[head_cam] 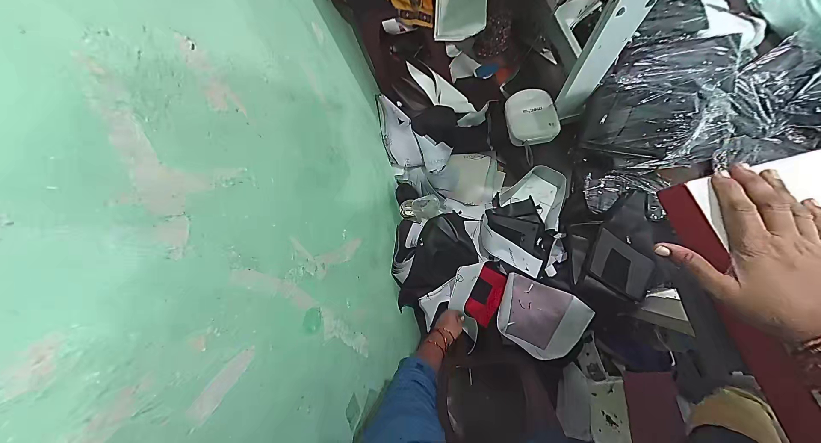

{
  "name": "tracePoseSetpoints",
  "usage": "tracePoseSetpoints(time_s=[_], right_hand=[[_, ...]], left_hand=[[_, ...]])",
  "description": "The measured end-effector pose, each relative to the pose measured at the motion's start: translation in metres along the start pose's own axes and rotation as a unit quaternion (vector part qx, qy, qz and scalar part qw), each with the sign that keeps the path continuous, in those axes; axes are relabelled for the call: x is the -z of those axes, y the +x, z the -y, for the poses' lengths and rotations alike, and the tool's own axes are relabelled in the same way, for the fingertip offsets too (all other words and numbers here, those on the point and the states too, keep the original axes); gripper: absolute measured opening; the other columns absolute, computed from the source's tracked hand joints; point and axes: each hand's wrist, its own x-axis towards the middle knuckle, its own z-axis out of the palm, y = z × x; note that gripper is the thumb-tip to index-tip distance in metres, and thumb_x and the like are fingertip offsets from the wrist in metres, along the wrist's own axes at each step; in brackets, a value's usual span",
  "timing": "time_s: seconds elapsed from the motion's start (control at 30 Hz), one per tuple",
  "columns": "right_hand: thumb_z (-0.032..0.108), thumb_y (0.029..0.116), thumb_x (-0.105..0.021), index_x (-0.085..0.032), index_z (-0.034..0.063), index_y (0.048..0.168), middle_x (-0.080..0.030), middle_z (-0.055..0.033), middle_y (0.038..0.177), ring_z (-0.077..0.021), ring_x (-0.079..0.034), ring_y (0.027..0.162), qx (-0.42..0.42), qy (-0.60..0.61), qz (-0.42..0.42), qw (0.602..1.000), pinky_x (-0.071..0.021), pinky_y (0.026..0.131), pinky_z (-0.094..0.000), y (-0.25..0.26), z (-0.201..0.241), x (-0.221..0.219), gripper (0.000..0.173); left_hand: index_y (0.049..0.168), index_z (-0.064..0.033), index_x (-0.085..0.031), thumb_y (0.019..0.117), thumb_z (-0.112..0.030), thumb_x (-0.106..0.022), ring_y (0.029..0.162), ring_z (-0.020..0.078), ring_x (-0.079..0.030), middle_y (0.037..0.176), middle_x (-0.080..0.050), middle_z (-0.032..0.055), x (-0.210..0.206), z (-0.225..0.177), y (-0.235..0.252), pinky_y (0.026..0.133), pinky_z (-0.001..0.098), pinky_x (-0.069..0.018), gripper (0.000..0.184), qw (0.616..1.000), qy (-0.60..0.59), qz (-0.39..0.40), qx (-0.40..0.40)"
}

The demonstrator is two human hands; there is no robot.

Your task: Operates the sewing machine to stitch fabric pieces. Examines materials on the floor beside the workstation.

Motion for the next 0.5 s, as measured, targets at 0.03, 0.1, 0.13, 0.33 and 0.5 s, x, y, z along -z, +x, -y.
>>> tracePoseSetpoints(time_s=[0.03, 0.1, 0.13, 0.33, 0.5], right_hand=[[0.085, 0.0853, -0.032, -0.032, 0.001, 0.159, -0.032, -0.0265, 0.163, -0.0512, -0.027, 0.151, -0.004, 0.0, 0.001, 1.0, -0.0218, 0.115, -0.0733, 0.0, 0.0, 0.0, 0.112], [0.084, 0.0857, -0.032, -0.032, 0.0009, 0.159, -0.032, -0.0266, 0.163, -0.0509, -0.027, 0.151, -0.008, -0.003, 0.005, 1.0, -0.022, 0.116, -0.0728, 0.0, 0.002, 0.0, 0.111], [0.084, 0.0856, -0.033, -0.033, 0.0016, 0.159, -0.032, -0.0265, 0.163, -0.0508, -0.027, 0.151, -0.01, -0.003, 0.006, 1.0, -0.0219, 0.116, -0.0726, 0.0, 0.002, 0.0, 0.11], [0.083, 0.0868, -0.034, -0.034, 0.0016, 0.158, -0.035, -0.0263, 0.162, -0.0514, -0.029, 0.15, -0.018, -0.001, 0.008, 1.0, -0.0229, 0.115, -0.0731, -0.001, 0.005, 0.002, 0.108], [0.082, 0.0882, -0.035, -0.033, 0.0023, 0.159, -0.035, -0.0265, 0.161, -0.0515, -0.03, 0.149, -0.024, -0.014, 0.018, 0.999, -0.0208, 0.117, -0.0724, -0.001, 0.007, 0.005, 0.107]], left_hand=[[0.136, 0.0053, -0.06, 0.1088, -0.019, -0.044, 0.132, 0.0407, -0.057, 0.136, -0.06, 0.0297, 0.016, -0.008, 0.01, 0.115, 0.0539, -0.0409, 0.04, 1.0, 0.001, -0.027, -0.01], [0.143, 0.0037, -0.055, 0.1073, -0.017, -0.046, 0.137, 0.0408, -0.052, 0.143, -0.054, 0.0303, 0.05, -0.023, 0.032, 0.117, 0.0518, -0.0397, 0.042, 0.996, 0.009, -0.089, -0.01], [0.146, 0.0012, -0.053, 0.1058, -0.017, -0.05, 0.139, 0.0411, -0.05, 0.147, -0.051, 0.0296, 0.067, -0.031, 0.043, 0.117, 0.0522, -0.0397, 0.044, 0.992, 0.017, -0.126, -0.008], [0.164, -0.0076, -0.021, 0.0937, -0.025, -0.071, 0.152, 0.0489, -0.025, 0.169, -0.015, 0.0243, 0.17, -0.071, 0.086, 0.116, 0.0651, -0.0338, 0.088, 0.963, 0.074, -0.251, 0.059], [0.165, -0.0084, -0.013, 0.0862, -0.028, -0.08, 0.153, 0.0521, -0.018, 0.169, -0.011, 0.0259, 0.209, -0.056, 0.104, 0.113, 0.0681, -0.0346, 0.105, 0.942, 0.025, -0.28, 0.181]])
